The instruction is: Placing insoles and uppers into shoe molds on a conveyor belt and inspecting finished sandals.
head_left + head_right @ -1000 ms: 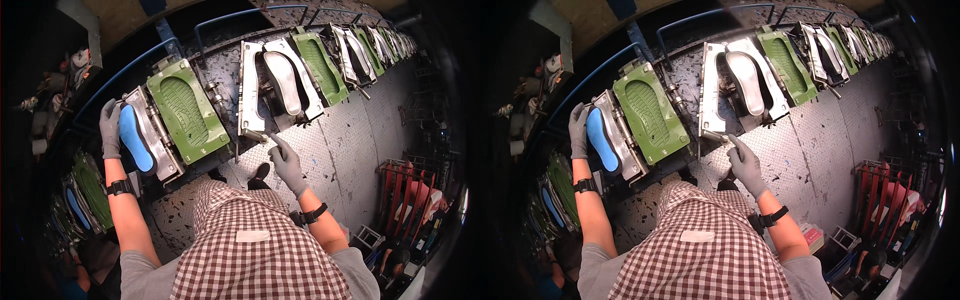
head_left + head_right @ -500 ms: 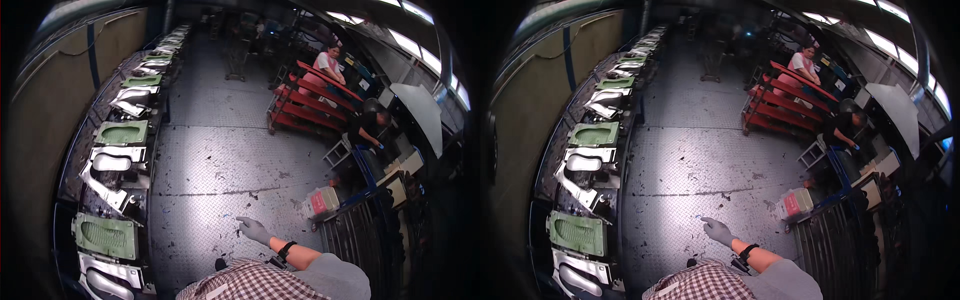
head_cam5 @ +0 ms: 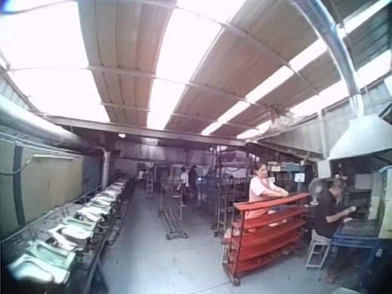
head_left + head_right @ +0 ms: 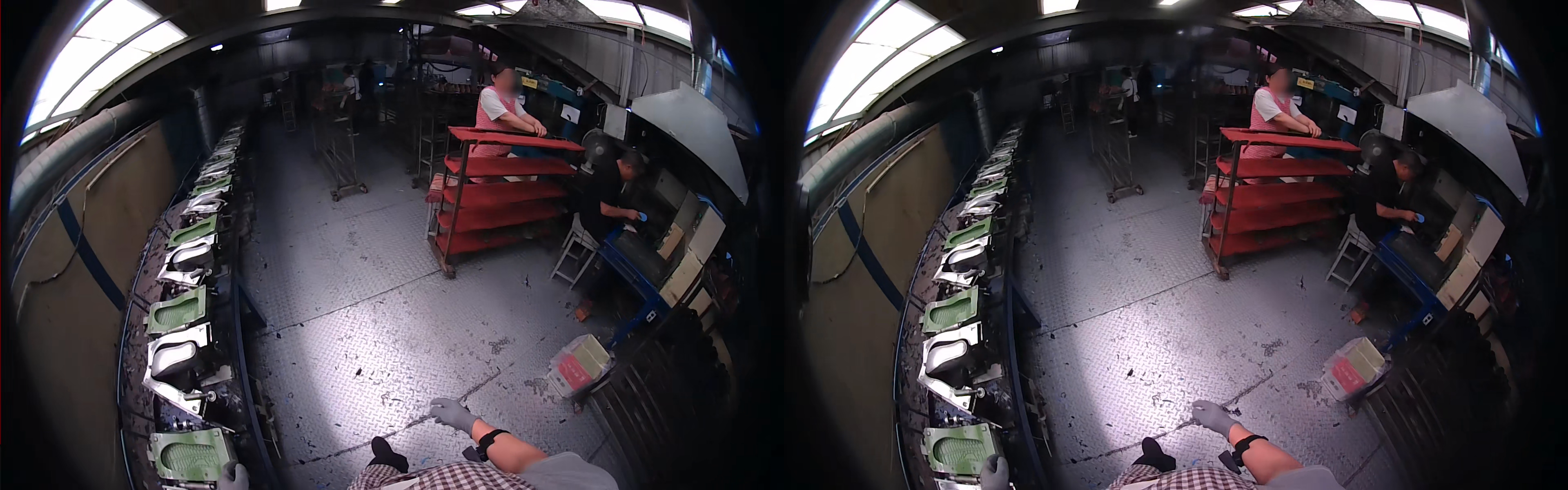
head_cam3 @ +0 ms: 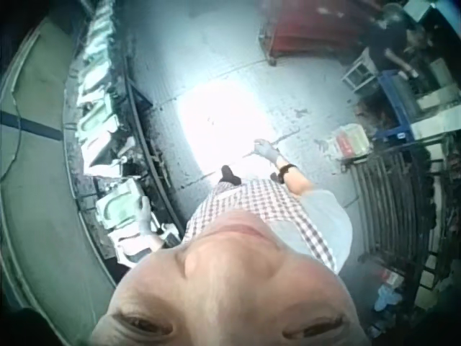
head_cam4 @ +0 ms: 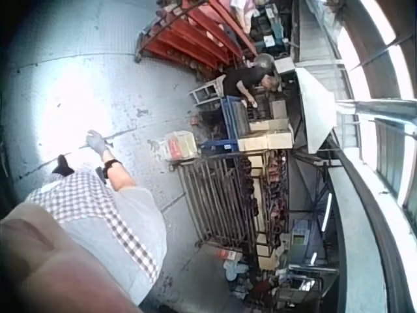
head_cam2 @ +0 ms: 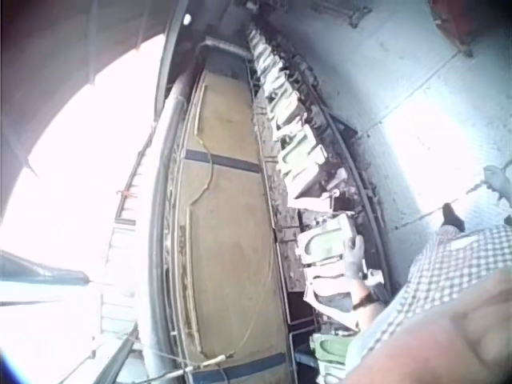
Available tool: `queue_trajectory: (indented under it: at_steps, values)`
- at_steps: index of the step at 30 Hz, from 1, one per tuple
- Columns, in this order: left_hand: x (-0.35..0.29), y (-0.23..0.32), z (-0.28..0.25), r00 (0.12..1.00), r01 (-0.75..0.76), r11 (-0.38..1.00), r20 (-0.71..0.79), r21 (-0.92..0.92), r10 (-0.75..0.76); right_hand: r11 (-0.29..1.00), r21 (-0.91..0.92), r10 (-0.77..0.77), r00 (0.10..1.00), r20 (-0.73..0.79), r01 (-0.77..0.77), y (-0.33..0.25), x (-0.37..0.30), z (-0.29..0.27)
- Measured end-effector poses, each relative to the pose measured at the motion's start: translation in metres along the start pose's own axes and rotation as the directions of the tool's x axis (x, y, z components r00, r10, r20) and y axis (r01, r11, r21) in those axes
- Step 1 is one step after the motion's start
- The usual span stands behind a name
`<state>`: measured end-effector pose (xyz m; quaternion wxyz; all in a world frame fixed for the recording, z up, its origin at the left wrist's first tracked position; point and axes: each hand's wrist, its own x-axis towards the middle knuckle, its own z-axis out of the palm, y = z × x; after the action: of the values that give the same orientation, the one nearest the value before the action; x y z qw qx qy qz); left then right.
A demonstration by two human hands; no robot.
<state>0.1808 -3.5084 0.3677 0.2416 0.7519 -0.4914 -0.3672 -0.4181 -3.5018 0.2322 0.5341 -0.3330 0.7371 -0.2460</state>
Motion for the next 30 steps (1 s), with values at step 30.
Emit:
queue_trajectory:
  at_steps: [30]
  values:
    - [1.010,0.472,0.160,0.961,0.149,0.890,0.150,0.430,-0.233,0.947,0.146,-0.258,0.948,-0.185,0.286,-0.803,0.958,-0.074]
